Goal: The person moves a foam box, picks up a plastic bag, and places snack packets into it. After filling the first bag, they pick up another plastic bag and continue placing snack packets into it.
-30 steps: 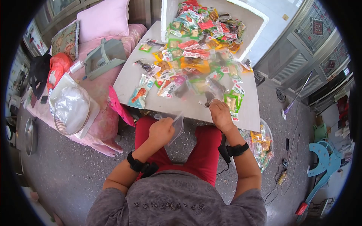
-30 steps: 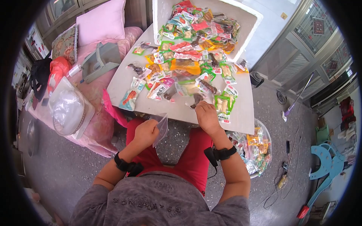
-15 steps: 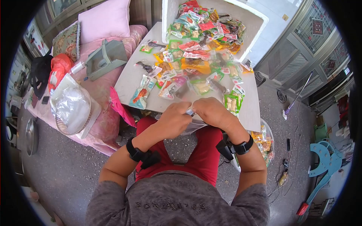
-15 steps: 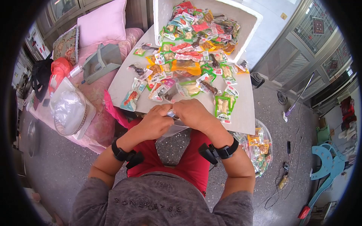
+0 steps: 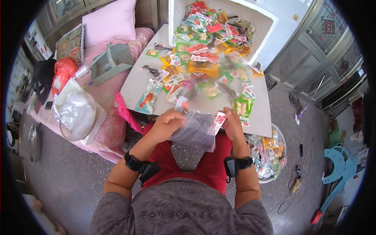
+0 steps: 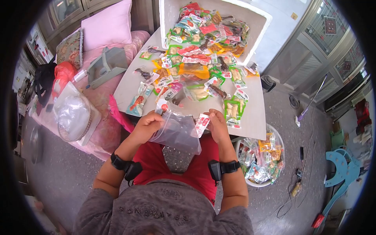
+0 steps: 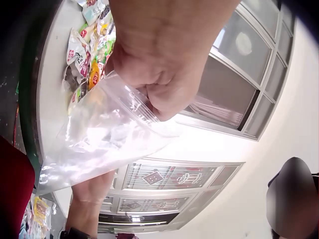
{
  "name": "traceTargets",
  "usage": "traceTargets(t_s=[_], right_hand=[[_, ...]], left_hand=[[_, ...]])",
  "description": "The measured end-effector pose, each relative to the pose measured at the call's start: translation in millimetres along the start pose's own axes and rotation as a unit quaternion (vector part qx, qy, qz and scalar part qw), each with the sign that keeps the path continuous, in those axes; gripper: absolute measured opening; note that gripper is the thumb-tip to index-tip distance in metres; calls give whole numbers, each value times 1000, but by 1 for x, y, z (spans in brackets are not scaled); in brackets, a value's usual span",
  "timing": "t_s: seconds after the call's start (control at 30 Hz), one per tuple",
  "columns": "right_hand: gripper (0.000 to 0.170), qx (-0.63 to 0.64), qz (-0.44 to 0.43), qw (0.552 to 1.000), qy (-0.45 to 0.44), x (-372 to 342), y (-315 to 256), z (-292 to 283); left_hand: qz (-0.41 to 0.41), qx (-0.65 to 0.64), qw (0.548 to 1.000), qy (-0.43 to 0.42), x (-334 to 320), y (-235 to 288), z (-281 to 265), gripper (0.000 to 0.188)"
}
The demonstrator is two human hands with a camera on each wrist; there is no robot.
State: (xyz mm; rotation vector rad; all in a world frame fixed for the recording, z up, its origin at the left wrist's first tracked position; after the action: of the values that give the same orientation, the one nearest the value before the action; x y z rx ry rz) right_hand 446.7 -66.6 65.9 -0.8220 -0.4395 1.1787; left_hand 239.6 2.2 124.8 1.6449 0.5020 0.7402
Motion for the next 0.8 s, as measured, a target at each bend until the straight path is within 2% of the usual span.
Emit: traceTargets(t_s=[0.13, 0.17, 0.27, 0.3, 0.37, 0.47, 0.5, 0.53, 0.57, 0.6, 0.63, 0.7, 0.8], right_hand=[[42, 116, 46, 978, -167, -25, 5, 30], [37, 128, 64, 980, -137, -25, 12, 20], [25, 125, 60, 981, -137, -25, 15, 19], [15, 127, 48, 981, -142, -25, 13, 24], [11, 108, 41, 988, -104, -28, 13, 33], [5, 99, 9, 993, -61, -25, 13, 33], [4, 99, -5, 994, -47, -24, 11, 31], [4, 86, -36, 995, -30, -22, 5, 27], [5, 74, -68, 995, -13, -20, -2, 22], [5, 63, -100, 993, 4, -19, -9, 16], [6, 53, -126, 990, 25, -19, -14, 9], [6, 37, -134, 990, 37, -19, -20, -5], [7, 34, -129, 989, 58, -24, -26, -12]], left_hand=[[-72, -124, 990, -7, -4, -10, 5, 6], [-91, -146, 985, -13, -5, -9, 9, 7], [-126, -128, 983, -26, -8, -8, 16, 7], [-126, -125, 984, -27, -8, -8, 15, 8], [-127, -116, 985, -27, -9, -7, 11, 8], [-101, -75, 992, 7, -6, 7, -6, 10], [-4, -28, 999, 15, 1, 22, -21, 13], [29, 54, 994, 86, 4, 32, -47, 3], [64, 158, 982, 81, 6, 53, -67, 11], [134, 325, 928, 126, 7, 72, -94, 9], [100, 411, 886, 188, 1, 108, -106, 8], [147, 520, 789, 291, -7, 156, -119, 6], [200, 696, 616, 310, -7, 186, -99, 4]])
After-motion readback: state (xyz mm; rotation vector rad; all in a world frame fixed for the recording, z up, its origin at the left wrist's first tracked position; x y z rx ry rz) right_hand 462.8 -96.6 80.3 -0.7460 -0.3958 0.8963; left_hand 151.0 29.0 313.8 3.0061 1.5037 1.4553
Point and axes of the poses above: each hand's wrist, its own x-axis towards the middle knuckle, its own z-axis out of the palm, y = z × x, the point moved 8 cm from there along x, towards the middle knuckle, and after that the axes turned 12 degrees about x, right-handed, at the moved point
